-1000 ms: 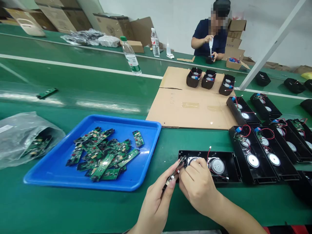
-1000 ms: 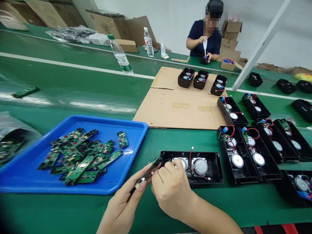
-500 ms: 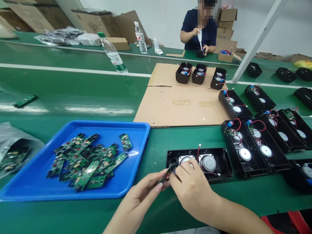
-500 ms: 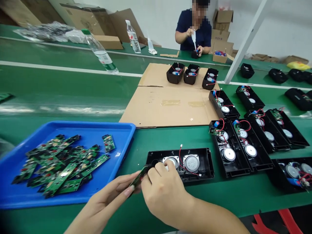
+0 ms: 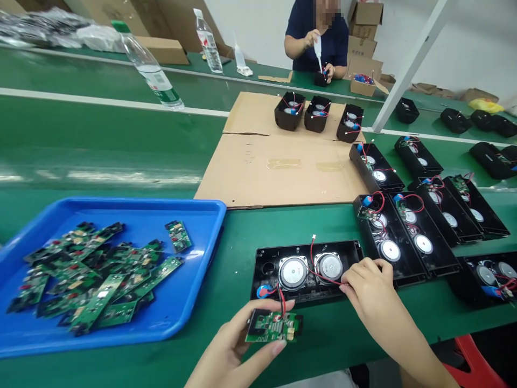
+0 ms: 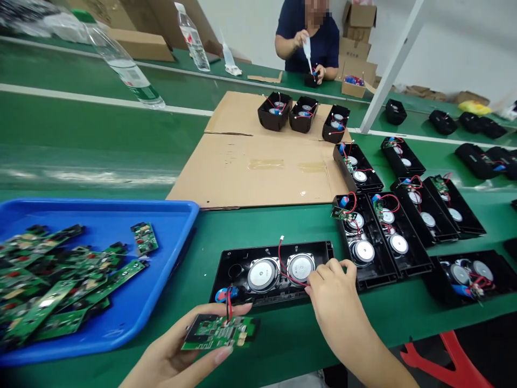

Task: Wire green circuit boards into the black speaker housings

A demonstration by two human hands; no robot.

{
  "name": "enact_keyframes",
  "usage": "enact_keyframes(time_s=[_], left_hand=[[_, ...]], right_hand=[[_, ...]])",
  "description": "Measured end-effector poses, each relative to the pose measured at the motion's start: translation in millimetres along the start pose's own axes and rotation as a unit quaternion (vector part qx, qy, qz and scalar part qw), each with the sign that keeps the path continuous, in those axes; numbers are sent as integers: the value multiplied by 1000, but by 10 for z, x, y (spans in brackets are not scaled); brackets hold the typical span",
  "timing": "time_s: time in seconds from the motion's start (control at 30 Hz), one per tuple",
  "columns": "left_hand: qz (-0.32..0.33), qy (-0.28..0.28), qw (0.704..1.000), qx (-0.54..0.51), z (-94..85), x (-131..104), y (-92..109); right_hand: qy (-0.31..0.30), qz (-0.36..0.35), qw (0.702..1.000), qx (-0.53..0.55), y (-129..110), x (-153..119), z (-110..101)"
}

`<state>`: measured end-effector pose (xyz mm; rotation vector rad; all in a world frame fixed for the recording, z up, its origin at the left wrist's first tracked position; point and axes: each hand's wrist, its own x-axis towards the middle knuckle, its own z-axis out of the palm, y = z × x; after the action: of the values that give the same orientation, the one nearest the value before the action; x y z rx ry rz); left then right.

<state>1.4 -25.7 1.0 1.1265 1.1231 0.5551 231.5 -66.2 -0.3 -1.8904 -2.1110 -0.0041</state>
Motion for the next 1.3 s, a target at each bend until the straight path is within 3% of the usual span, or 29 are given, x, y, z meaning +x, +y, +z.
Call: enact_keyframes(time_s=[0.1,0.2,0.3,0.4,0.47,0.6,0.73,0.9,1.3], left_hand=[[54,52,994,81,118,60,33],[89,73,987,117,205,119,76],[108,89,983,123,239,172,111],[116,105,978,139,240,216,122],[129,114,974,150,237,238,119],[179,118,956,200,231,269,97],[230,123,926,272,212,292,78],[257,113,914,294,185,308,83],[249,67,937,237,134,328,125]], right_hand=[[40,27,996,72,-81,92,21],[99,44,973,205,-168,195,117],[97,110,911,385,-234,280,226],[48,162,845,507,-253,330,283],[36,146,862,484,-249,342,295],[60,51,936,343,-256,332,308],[88,-16,972,216,-294,302,309],[95,-51,980,169,-355,282,266],[117,-104,978,139,-409,297,264]])
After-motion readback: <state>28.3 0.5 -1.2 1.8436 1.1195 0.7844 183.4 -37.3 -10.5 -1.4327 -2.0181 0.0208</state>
